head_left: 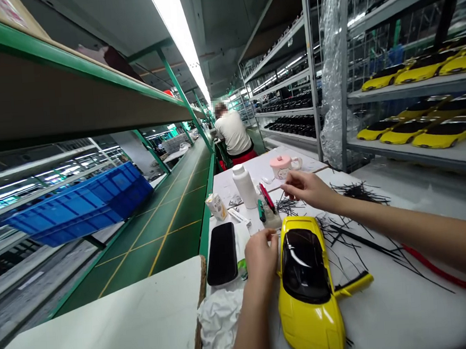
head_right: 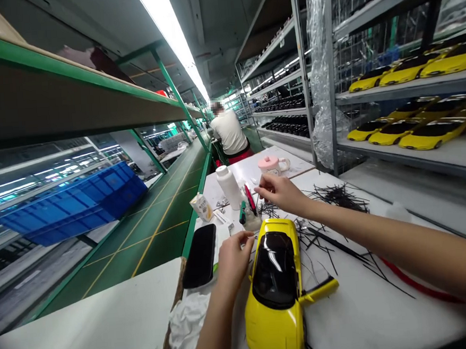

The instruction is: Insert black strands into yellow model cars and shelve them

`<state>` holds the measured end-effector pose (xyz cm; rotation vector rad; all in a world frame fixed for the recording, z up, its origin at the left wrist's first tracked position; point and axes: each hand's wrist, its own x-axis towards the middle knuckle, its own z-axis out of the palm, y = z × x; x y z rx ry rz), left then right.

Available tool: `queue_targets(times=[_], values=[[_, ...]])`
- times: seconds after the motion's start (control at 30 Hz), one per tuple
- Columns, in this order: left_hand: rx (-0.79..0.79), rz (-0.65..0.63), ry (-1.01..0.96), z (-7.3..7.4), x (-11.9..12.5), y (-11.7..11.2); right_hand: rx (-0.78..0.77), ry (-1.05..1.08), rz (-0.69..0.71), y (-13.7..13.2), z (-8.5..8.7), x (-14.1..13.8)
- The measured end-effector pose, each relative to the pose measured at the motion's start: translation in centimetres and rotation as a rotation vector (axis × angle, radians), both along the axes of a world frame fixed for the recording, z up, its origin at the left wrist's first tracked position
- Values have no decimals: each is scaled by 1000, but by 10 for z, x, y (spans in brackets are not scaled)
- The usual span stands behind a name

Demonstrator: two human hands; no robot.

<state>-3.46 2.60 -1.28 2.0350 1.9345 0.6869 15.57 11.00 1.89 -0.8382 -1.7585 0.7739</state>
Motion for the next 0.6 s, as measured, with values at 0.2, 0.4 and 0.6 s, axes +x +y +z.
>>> queue_targets(times=[0.2, 0.4, 0.6], values=[[33, 12, 7, 0, -3, -3, 49, -97, 1, 24, -12, -30], [33, -1, 16, 2, -3, -4, 22, -277, 94, 33, -27, -39], [-10, 0, 23, 9, 3, -8, -2, -393, 138, -11, -13, 7]])
